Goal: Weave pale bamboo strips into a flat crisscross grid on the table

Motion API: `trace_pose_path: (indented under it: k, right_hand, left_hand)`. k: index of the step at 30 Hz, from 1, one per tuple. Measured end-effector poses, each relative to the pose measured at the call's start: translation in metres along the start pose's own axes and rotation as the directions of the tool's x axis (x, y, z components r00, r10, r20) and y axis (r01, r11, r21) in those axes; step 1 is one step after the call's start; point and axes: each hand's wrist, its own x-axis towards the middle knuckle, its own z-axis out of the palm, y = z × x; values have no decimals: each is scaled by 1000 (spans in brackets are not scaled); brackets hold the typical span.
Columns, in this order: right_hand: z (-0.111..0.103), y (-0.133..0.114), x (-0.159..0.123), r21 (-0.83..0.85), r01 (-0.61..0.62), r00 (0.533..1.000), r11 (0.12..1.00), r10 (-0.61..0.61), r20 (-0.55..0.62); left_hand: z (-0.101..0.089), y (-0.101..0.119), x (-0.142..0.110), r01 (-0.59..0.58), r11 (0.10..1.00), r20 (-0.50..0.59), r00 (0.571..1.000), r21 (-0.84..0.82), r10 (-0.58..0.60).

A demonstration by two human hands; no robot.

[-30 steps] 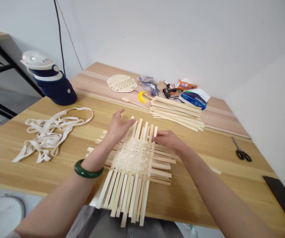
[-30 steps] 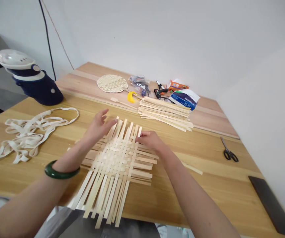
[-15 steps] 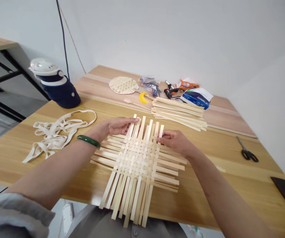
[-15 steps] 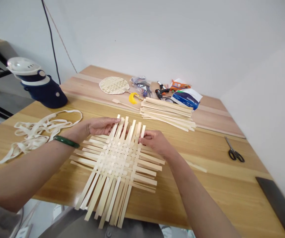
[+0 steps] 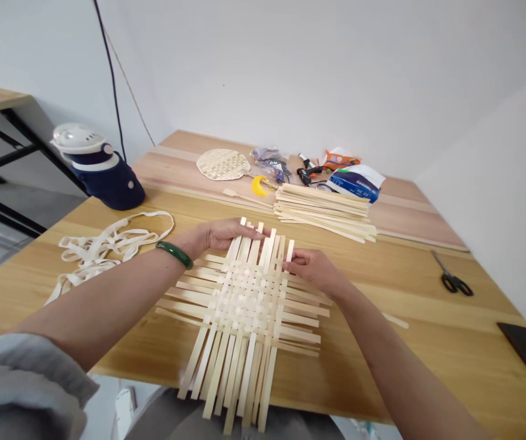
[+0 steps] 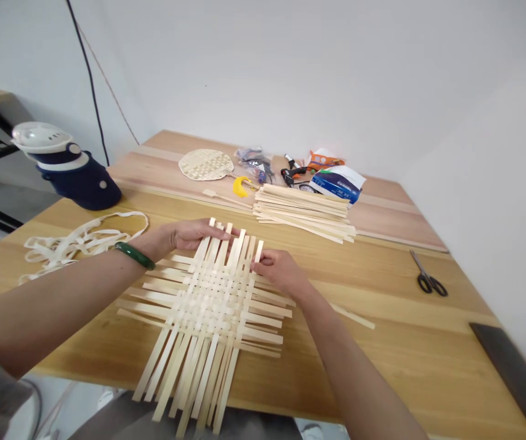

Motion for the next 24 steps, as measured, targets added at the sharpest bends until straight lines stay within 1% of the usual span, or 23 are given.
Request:
trace_pose_path:
  k: [2, 5, 10, 13, 16, 18, 20, 22, 24]
  right_hand:
    - [0, 1, -4, -29, -1, 1000, 1000, 1, 4]
    - [-3, -2, -13, -146, -16, 999, 989, 20, 25]
    - [-19, -10, -28, -315, -34, 994, 948, 64, 86]
    - [-26, -13, -31, -369, -42, 994, 928, 75, 77]
    - [-25, -19, -32, -380, -42, 998, 924, 54, 20]
    - [-22, -25, -34, -436, -78, 997, 897, 67, -39]
    - [-17, -33, -38, -534, -143, 988, 833, 86, -129]
    - [-11, -41, -43, -638, -212, 970, 740, 82, -227]
    - [-4, -47, -48, -719, -263, 953, 643, 56, -299]
  left_hand:
    - [2, -2, 1, -3, 1000, 17, 1000, 15, 3]
    - [4, -4, 2, -6, 1000, 25, 1000, 16, 6]
    - [4, -5, 0, -24, 1000, 16, 1000, 0, 24]
    - [6, -5, -1, -16, 1000, -15, 1000, -8, 16]
    - [9, -4, -2, -14, 1000, -61, 998, -15, 13]
    - [11, -3, -4, -1, 1000, -81, 997, -22, 0]
    - [13, -2, -5, 6, 1000, -101, 995, -29, -9]
    - [15, -2, -6, 3, 999, -117, 993, -33, -7]
    - [16, -2, -7, -7, 999, -122, 993, -39, 2]
